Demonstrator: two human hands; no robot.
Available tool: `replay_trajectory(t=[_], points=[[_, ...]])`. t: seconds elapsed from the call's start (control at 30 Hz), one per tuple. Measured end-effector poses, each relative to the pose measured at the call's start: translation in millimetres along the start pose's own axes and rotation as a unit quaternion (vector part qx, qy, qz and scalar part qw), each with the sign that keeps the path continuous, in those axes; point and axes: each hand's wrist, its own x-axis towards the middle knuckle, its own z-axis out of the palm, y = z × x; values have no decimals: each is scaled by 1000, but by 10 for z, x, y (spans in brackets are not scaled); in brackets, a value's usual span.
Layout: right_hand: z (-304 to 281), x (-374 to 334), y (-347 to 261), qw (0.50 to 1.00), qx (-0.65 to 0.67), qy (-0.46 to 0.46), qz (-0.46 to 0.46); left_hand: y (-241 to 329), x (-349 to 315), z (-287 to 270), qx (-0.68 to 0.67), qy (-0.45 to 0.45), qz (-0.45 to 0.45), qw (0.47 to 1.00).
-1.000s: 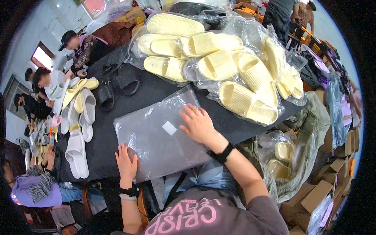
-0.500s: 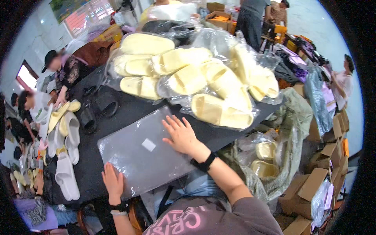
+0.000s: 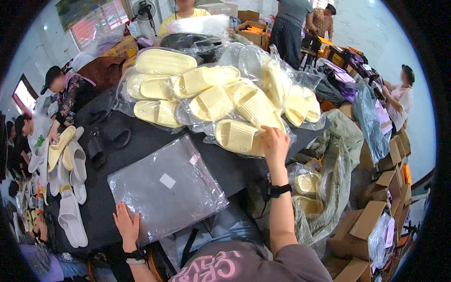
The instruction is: The person places pairs of slippers into clear plastic bags on a table. They pick up slippers, open bags, insert the slippers, and set the packaged pairs aside. The process repeats with different slipper colors throughout the clip.
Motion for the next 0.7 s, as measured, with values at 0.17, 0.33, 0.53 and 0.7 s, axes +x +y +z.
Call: replay_trajectory(t=[0.17,0.33,0.53,0.7], points=[[-150,9,106,957,232,172,39,-34,-23,15,-6,11,4,1000],[-637,-140,-329,863,473,176,20,-47,-18,23,6,25,21,999],[-688,-227,-1433,897,432,-14,-94,-70,-18,57,10,33,22,999],[-24,-423,-2269,863,464,-151,-130,-79,-20,42,-2,21,6,1000]])
